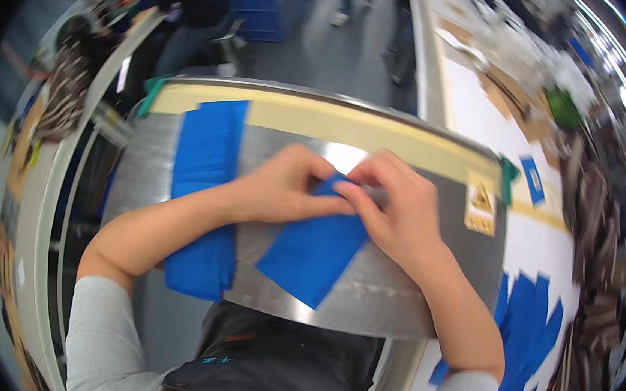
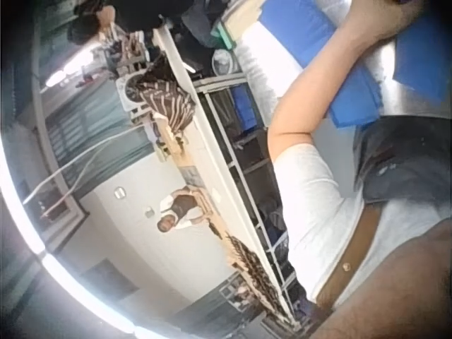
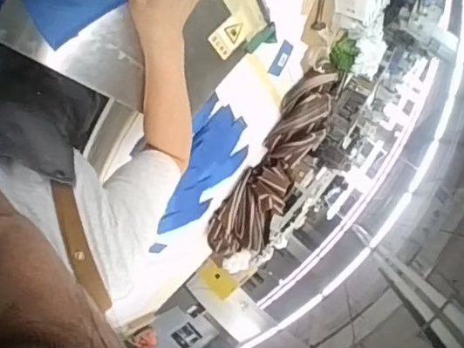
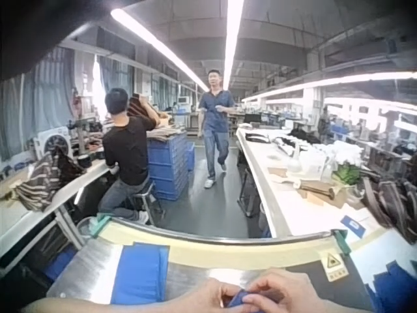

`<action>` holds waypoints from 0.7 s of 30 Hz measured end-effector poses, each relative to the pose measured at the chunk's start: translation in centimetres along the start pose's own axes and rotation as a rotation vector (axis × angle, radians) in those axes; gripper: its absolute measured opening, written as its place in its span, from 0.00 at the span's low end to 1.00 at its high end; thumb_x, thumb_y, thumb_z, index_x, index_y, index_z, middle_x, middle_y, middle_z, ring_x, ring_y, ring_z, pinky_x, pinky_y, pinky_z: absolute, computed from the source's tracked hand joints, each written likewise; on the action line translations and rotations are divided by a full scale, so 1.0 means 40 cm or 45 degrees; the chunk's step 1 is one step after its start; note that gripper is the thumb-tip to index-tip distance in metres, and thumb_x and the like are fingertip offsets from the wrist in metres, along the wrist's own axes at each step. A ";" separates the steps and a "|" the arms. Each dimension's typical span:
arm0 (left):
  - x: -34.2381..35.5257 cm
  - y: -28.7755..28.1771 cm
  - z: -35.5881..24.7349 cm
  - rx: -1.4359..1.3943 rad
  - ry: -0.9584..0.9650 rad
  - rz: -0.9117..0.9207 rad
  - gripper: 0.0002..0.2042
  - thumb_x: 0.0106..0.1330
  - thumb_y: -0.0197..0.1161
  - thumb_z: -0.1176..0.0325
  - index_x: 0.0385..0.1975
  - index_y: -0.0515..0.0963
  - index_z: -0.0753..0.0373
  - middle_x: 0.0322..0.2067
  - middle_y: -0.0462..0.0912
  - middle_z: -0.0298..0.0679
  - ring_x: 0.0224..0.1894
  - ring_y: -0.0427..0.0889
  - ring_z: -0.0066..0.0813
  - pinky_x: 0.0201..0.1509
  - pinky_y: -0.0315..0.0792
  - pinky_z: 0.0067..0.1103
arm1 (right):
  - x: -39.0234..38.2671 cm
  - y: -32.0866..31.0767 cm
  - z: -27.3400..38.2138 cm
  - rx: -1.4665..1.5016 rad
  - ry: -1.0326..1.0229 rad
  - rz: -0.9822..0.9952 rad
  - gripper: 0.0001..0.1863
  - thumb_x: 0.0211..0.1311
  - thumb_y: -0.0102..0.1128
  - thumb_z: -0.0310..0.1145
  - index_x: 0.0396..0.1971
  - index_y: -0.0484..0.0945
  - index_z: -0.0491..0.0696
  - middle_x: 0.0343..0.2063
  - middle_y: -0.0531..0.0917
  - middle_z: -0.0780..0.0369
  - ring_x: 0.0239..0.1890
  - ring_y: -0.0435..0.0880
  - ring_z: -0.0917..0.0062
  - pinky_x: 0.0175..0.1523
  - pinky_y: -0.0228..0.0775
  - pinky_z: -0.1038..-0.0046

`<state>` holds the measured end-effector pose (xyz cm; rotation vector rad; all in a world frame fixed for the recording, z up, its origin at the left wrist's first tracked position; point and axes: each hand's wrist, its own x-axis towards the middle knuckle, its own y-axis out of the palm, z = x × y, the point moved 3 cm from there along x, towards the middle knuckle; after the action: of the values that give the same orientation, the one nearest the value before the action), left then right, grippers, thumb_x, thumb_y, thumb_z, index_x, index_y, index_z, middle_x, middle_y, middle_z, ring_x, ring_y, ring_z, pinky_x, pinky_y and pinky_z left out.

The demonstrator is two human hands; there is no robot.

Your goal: The worker is folding and organizing blue fabric pieces, possibly for lining or internal bag components, using a metal folding jig at a workshop station.

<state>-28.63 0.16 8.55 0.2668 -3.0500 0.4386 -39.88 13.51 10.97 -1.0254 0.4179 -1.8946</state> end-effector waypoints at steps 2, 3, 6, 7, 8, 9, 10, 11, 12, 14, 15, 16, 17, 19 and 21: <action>-0.011 -0.006 0.028 0.189 0.186 -0.040 0.14 0.61 0.72 0.61 0.28 0.83 0.68 0.15 0.76 0.39 0.21 0.72 0.16 0.24 0.67 0.24 | 0.001 0.020 0.008 -0.040 0.008 0.024 0.06 0.56 0.68 0.26 0.32 0.80 0.42 0.29 0.83 0.58 0.31 0.83 0.67 0.38 0.74 0.72; -0.022 0.007 0.037 0.120 0.191 -0.048 0.14 0.60 0.71 0.60 0.27 0.83 0.68 0.15 0.76 0.43 0.19 0.75 0.23 0.24 0.68 0.26 | -0.008 0.028 0.012 0.001 -0.016 0.010 0.04 0.57 0.66 0.23 0.31 0.81 0.41 0.29 0.84 0.57 0.31 0.84 0.69 0.39 0.74 0.73; 0.048 0.052 0.051 0.221 0.506 -0.108 0.20 0.49 0.72 0.55 0.13 0.76 0.67 0.11 0.74 0.46 0.16 0.77 0.41 0.21 0.67 0.33 | -0.065 -0.029 -0.051 0.045 0.184 0.022 0.02 0.62 0.62 0.22 0.32 0.79 0.40 0.32 0.84 0.59 0.35 0.82 0.77 0.42 0.72 0.77; 0.069 0.063 0.049 0.171 0.563 -0.127 0.20 0.49 0.70 0.57 0.09 0.74 0.67 0.08 0.72 0.45 0.15 0.76 0.41 0.20 0.66 0.33 | -0.086 -0.052 -0.104 0.012 0.157 0.059 0.04 0.66 0.61 0.26 0.37 0.78 0.42 0.33 0.83 0.62 0.36 0.81 0.78 0.42 0.72 0.77; 0.088 0.060 0.051 0.213 0.541 -0.126 0.19 0.50 0.68 0.58 0.08 0.74 0.67 0.08 0.73 0.44 0.15 0.76 0.41 0.20 0.66 0.34 | -0.093 -0.053 -0.127 -0.040 0.083 0.016 0.05 0.68 0.60 0.29 0.37 0.78 0.43 0.31 0.81 0.64 0.33 0.79 0.81 0.39 0.70 0.79; 0.094 0.057 0.055 0.235 0.520 -0.111 0.18 0.50 0.66 0.60 0.08 0.74 0.67 0.08 0.73 0.43 0.15 0.76 0.42 0.20 0.66 0.34 | -0.086 -0.049 -0.139 -0.099 0.027 -0.032 0.06 0.70 0.60 0.31 0.36 0.78 0.44 0.29 0.79 0.66 0.31 0.77 0.83 0.36 0.67 0.81; 0.087 0.053 0.063 0.253 0.489 -0.163 0.18 0.50 0.66 0.60 0.08 0.74 0.67 0.08 0.73 0.43 0.15 0.76 0.42 0.20 0.66 0.34 | -0.073 -0.040 -0.115 -0.061 -0.008 0.004 0.06 0.70 0.60 0.31 0.36 0.78 0.44 0.29 0.79 0.66 0.31 0.77 0.83 0.36 0.67 0.81; 0.080 0.051 0.069 0.252 0.491 -0.189 0.17 0.50 0.65 0.61 0.08 0.75 0.67 0.08 0.73 0.43 0.15 0.76 0.42 0.20 0.66 0.34 | -0.067 -0.035 -0.090 -0.039 0.130 0.057 0.06 0.70 0.62 0.29 0.40 0.80 0.42 0.33 0.82 0.63 0.36 0.78 0.81 0.42 0.71 0.79; 0.077 0.050 0.074 0.248 0.498 -0.204 0.16 0.51 0.64 0.62 0.08 0.76 0.66 0.08 0.73 0.42 0.15 0.76 0.42 0.21 0.66 0.34 | -0.062 -0.032 -0.083 -0.029 0.276 0.105 0.08 0.69 0.63 0.27 0.43 0.83 0.39 0.38 0.85 0.61 0.40 0.80 0.78 0.47 0.75 0.77; 0.080 0.050 0.074 0.216 0.495 -0.179 0.15 0.51 0.63 0.62 0.08 0.77 0.66 0.08 0.74 0.42 0.15 0.76 0.42 0.21 0.66 0.35 | -0.058 -0.043 -0.106 0.037 0.226 0.128 0.08 0.69 0.64 0.27 0.42 0.82 0.38 0.37 0.84 0.61 0.39 0.80 0.78 0.46 0.75 0.76; 0.080 0.050 0.074 0.170 0.495 -0.132 0.14 0.51 0.63 0.63 0.09 0.77 0.66 0.09 0.74 0.42 0.15 0.76 0.43 0.22 0.67 0.35 | -0.057 -0.046 -0.117 0.092 0.198 0.141 0.08 0.69 0.64 0.26 0.42 0.82 0.37 0.37 0.84 0.60 0.38 0.80 0.78 0.45 0.75 0.76; 0.084 0.051 0.070 0.209 0.503 -0.130 0.13 0.50 0.62 0.64 0.09 0.78 0.65 0.09 0.74 0.42 0.16 0.76 0.43 0.23 0.67 0.36 | -0.054 -0.048 -0.120 0.087 0.249 0.160 0.08 0.69 0.64 0.26 0.42 0.81 0.37 0.36 0.83 0.61 0.38 0.80 0.78 0.46 0.76 0.76; 0.086 0.050 0.071 0.210 0.502 -0.137 0.13 0.50 0.62 0.64 0.09 0.78 0.65 0.09 0.74 0.42 0.16 0.76 0.43 0.23 0.67 0.36 | -0.050 -0.047 -0.118 0.087 0.244 0.165 0.08 0.69 0.64 0.26 0.42 0.81 0.37 0.36 0.83 0.61 0.38 0.80 0.78 0.46 0.76 0.76; 0.091 0.049 0.077 0.274 0.454 -0.122 0.13 0.49 0.62 0.64 0.09 0.78 0.65 0.09 0.74 0.43 0.16 0.76 0.42 0.23 0.67 0.35 | -0.046 -0.041 -0.101 -0.033 0.143 0.161 0.08 0.69 0.63 0.27 0.41 0.81 0.37 0.35 0.83 0.60 0.37 0.80 0.77 0.45 0.75 0.75; 0.099 0.054 0.078 0.210 0.467 -0.156 0.13 0.49 0.62 0.63 0.09 0.78 0.65 0.09 0.74 0.43 0.16 0.75 0.40 0.23 0.66 0.34 | -0.049 -0.038 -0.105 -0.083 0.125 0.107 0.07 0.70 0.62 0.27 0.41 0.80 0.38 0.34 0.82 0.60 0.36 0.79 0.76 0.45 0.75 0.75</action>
<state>-33.00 0.68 5.23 0.3364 -2.6290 0.6517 -43.59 15.45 8.50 -0.9451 0.5745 -1.8718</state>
